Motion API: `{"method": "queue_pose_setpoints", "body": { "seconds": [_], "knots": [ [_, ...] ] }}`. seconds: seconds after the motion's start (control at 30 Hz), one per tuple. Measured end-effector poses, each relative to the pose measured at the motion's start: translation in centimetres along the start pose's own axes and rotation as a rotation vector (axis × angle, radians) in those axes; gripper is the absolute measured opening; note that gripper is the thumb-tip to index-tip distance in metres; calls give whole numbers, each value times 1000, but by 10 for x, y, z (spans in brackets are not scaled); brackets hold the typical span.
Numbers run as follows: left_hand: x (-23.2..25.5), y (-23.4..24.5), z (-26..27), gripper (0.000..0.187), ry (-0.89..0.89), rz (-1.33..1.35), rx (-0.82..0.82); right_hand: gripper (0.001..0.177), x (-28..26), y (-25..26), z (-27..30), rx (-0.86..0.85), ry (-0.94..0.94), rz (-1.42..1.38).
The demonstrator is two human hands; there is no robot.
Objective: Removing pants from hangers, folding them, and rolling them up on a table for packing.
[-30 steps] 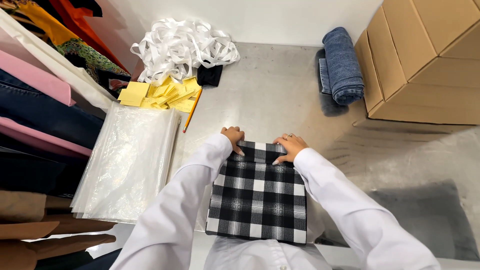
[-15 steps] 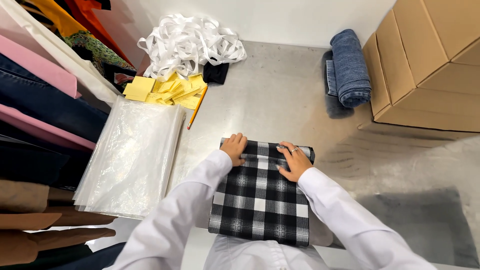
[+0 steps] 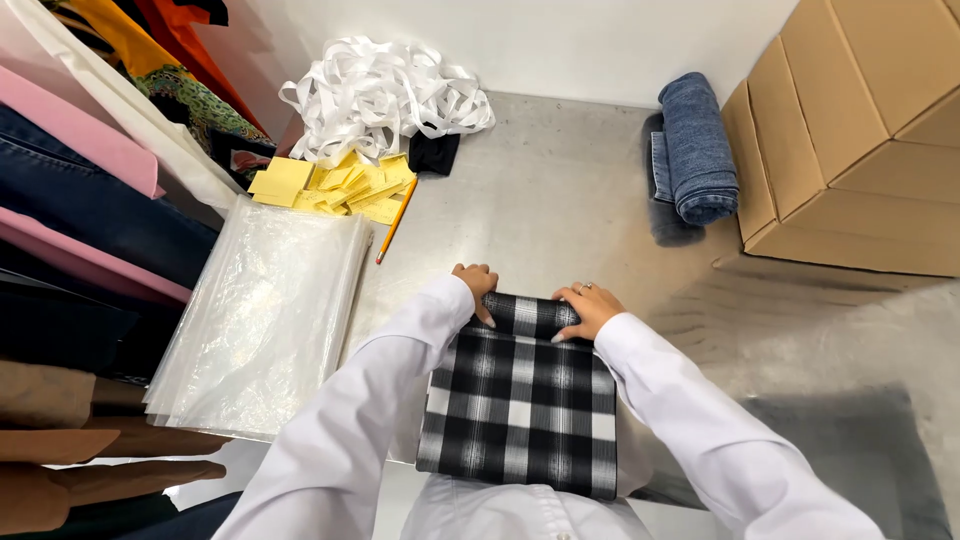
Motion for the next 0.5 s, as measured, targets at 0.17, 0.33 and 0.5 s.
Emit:
{"method": "queue_pose_setpoints", "body": {
  "seconds": [0.17, 0.33, 0.5],
  "knots": [
    [-1, 17, 10, 79, -54, -174, 353, 71, 18, -24, -24, 413, 88, 179],
    [11, -4, 18, 72, -78, -320, 588, 54, 19, -63, -22, 713, 182, 244],
    [22, -13, 53, 71, -6, 18, 318, 41, -35, -14, 52, 478, 278, 37]
  ]
}}
Point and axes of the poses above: each hand's wrist, its own z-axis away from the middle knuckle, its own y-axis out of the back of the hand, x = y × z, the point moved 4 cm from there along -z, towards the middle knuckle, and after that the axes turned 4 degrees about -y, right-handed, at the moved point
